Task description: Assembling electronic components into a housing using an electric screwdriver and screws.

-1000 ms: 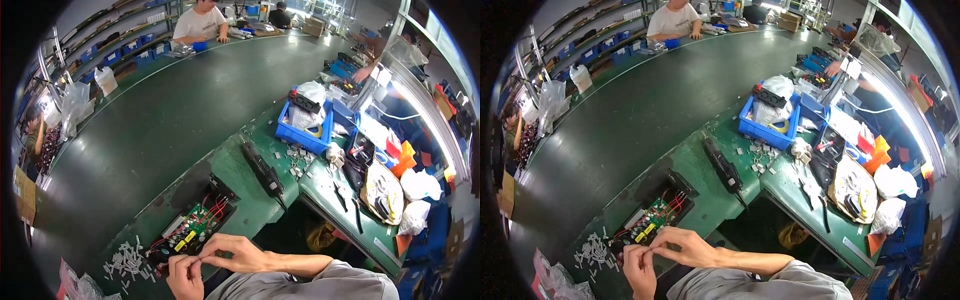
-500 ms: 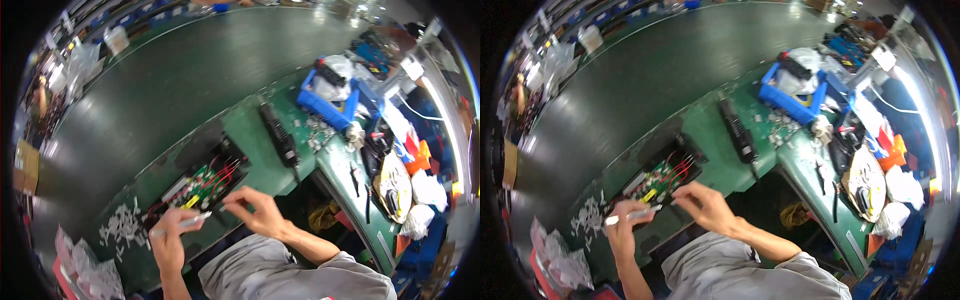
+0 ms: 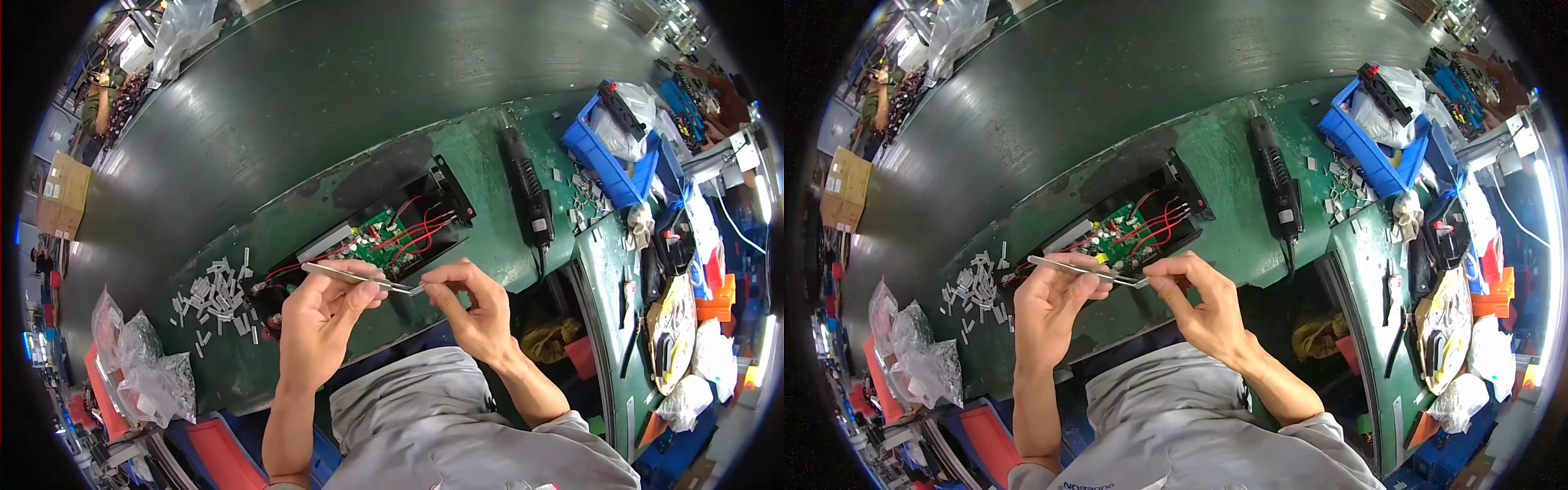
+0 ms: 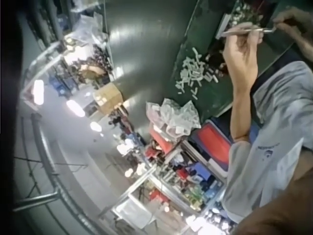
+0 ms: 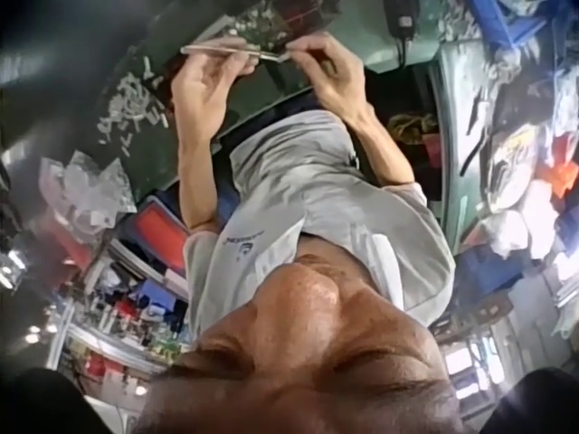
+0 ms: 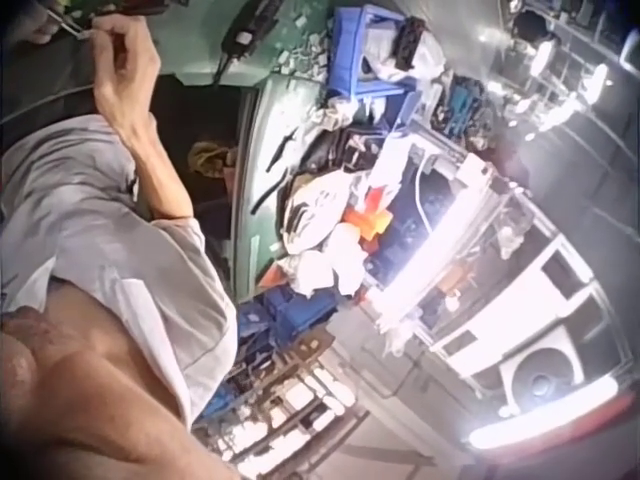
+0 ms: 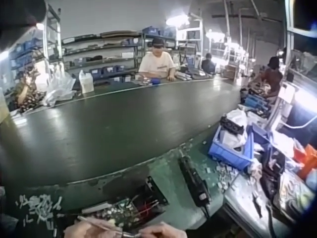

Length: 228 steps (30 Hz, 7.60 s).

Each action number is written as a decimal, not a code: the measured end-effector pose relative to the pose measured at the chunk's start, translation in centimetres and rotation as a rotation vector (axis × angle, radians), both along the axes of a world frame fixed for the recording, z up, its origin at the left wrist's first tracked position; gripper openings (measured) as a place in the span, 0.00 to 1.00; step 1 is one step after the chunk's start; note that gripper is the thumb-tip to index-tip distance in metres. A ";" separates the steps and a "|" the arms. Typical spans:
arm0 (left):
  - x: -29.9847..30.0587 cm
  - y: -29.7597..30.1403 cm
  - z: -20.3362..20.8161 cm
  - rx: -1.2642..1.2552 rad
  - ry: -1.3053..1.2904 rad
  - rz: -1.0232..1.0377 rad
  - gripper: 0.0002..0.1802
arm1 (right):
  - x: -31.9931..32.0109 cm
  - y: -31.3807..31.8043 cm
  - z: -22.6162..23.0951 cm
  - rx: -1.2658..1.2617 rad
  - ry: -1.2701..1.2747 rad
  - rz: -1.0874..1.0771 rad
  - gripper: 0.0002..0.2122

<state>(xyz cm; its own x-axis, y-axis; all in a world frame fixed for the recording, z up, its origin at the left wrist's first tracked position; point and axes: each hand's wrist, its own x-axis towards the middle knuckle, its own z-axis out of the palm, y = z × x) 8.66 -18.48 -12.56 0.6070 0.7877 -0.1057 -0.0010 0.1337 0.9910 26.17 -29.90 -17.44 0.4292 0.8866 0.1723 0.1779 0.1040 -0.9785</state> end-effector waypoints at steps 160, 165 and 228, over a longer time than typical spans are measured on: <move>3.2 0.9 -1.0 1.072 0.897 -0.448 0.20 | -1.9 -12.7 -2.6 -0.758 0.669 0.307 0.28; 3.7 1.2 -0.4 1.030 0.905 -0.470 0.22 | -1.8 -12.7 -2.8 -0.728 0.695 0.326 0.34; 3.4 9.2 -0.8 1.154 1.051 -0.241 0.28 | 8.8 -9.0 0.8 -0.461 -0.077 -0.239 0.34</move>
<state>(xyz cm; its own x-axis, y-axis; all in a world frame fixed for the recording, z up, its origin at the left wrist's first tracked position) 12.06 -9.32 -13.35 0.7698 0.6380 0.0213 0.6333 -0.7675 0.0997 34.94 -38.88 -16.65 0.6299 0.7569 -0.1742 0.2171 -0.3869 -0.8962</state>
